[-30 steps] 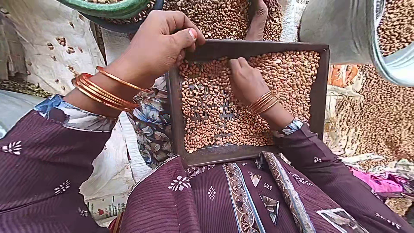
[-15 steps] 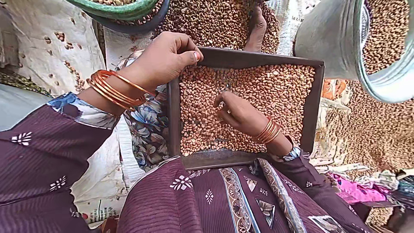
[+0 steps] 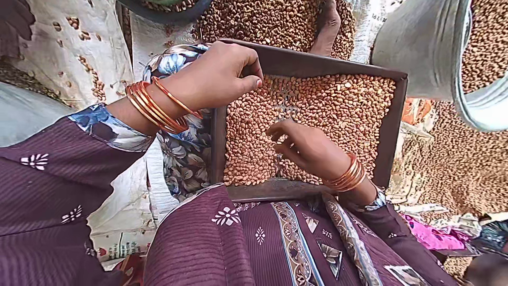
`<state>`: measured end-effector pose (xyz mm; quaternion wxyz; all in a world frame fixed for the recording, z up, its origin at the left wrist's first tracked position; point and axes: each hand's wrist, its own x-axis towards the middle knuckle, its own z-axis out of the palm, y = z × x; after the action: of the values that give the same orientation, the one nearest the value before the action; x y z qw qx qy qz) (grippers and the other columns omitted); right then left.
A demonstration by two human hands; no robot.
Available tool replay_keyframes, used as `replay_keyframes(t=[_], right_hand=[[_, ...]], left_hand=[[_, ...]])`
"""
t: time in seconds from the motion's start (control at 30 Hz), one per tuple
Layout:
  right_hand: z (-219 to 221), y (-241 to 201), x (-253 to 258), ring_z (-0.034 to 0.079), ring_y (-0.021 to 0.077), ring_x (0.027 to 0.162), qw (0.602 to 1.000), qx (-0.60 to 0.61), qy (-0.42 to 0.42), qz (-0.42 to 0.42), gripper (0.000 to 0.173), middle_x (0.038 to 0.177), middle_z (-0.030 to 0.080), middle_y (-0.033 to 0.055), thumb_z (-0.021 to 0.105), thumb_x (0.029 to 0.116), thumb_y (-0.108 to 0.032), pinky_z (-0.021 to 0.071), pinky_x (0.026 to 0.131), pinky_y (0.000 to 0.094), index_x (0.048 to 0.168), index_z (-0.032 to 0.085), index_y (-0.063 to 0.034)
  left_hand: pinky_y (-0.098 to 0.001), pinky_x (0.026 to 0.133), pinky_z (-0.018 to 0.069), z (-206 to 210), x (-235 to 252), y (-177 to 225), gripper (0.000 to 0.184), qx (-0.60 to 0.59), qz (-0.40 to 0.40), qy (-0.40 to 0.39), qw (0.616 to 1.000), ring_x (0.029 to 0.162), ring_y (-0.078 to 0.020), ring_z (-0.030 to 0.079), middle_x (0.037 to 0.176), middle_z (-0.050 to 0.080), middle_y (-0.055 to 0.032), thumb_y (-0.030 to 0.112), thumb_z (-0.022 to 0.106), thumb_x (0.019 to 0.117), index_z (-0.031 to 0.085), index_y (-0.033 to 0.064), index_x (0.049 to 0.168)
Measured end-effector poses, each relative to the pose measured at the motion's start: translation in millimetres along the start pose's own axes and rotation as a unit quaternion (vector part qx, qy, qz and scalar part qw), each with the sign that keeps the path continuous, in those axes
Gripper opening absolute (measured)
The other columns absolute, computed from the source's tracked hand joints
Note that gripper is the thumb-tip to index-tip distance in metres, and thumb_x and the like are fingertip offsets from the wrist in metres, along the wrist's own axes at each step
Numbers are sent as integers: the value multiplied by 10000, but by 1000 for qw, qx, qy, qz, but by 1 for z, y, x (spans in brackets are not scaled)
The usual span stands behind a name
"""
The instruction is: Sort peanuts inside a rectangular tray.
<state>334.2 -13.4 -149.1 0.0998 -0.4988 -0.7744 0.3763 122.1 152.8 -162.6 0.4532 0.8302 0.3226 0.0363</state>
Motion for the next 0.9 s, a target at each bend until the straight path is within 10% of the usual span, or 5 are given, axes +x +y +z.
replay_keyframes(t=[0.2,0.8,0.9], right_hand=[[-18,12,5,657,239,685,989,-135,30,44,51,895,659,96,690,951,-99,541,570,414,977,730,-81],[47,18,5,691,297,791,986,-158,-9,-46,115,895,661,131,616,983,-94,549,568,406,932,706,-44],[47,14,4,684,298,765,982,-186,-7,-38,108,906,665,129,622,985,-105,541,550,408,949,707,-48]], left_hand=[[-272,628,444,5,-1,4,161,10,24,-27,999,644,-53,522,788,612,33,248,592,1045,694,126,1067],[-291,709,469,8,-1,10,190,-19,-27,-81,996,753,-58,579,883,649,33,260,548,1069,707,157,1088],[-228,752,597,7,1,15,176,-128,-89,-79,985,813,-41,708,1011,731,25,88,527,1063,686,147,1111]])
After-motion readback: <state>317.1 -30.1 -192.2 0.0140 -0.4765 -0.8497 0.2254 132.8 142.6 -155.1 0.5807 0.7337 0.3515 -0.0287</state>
